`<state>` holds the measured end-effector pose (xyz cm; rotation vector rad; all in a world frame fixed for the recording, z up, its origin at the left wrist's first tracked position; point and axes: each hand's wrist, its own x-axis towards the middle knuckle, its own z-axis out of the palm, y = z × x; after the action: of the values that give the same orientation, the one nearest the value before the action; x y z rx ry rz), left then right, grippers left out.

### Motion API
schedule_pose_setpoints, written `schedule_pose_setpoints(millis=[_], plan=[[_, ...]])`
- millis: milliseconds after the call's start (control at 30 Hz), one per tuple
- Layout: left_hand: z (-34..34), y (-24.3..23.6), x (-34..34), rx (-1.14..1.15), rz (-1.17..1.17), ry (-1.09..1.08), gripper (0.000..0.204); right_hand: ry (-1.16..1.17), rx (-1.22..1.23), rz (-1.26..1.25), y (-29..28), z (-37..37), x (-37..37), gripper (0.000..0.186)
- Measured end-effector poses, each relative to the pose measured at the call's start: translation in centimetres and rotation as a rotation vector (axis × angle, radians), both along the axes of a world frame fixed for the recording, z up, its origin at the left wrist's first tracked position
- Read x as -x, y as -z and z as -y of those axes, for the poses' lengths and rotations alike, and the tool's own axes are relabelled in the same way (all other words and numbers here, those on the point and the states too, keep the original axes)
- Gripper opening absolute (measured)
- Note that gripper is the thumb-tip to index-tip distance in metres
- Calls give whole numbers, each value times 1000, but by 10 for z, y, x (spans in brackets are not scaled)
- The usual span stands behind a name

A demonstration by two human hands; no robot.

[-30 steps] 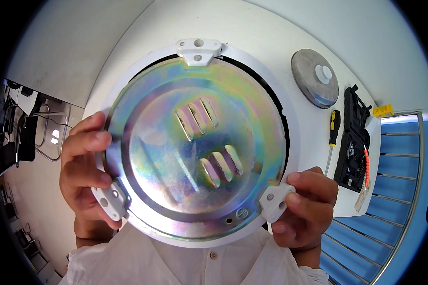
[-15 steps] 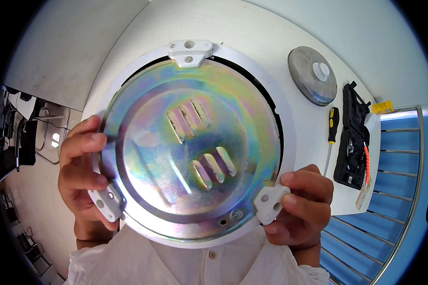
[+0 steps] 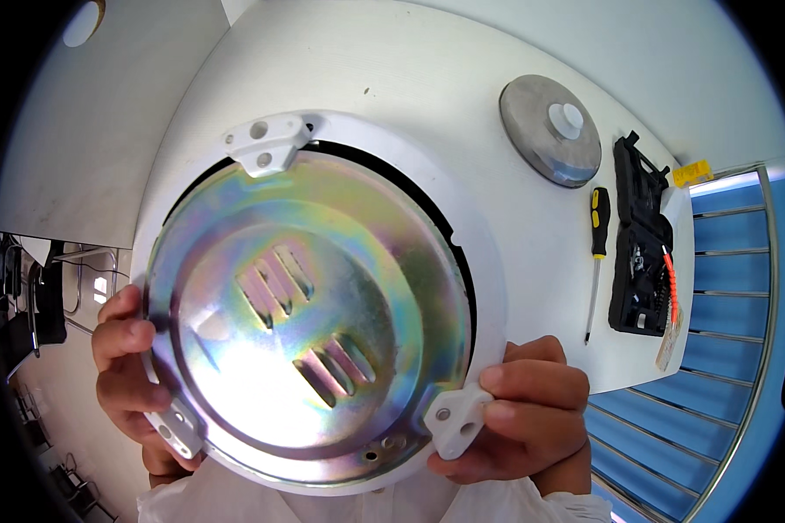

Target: The person uses a screwdriver to remove screws from a white circular electronic device. They detach a metallic cover, inspect the internal wiring and components, then reattach the cover and tighten the screws to reassemble the device.

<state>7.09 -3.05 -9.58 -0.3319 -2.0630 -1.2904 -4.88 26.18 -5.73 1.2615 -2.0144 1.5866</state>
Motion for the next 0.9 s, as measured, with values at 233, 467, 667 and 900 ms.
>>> schedule_pose_setpoints(millis=[233,467,667,900], plan=[[-2,1,7,-69,-61,63,45,-7,-98,102,-7,-5,-3,57],[10,-11,12,29,-36,129,43,139,-107,-151,9,0,-7,53],[15,-19,8,79,66,213,43,290,-293,-53,13,-6,-30,48],[14,-17,9,72,18,217,45,417,-224,-89,16,5,-34,47]])
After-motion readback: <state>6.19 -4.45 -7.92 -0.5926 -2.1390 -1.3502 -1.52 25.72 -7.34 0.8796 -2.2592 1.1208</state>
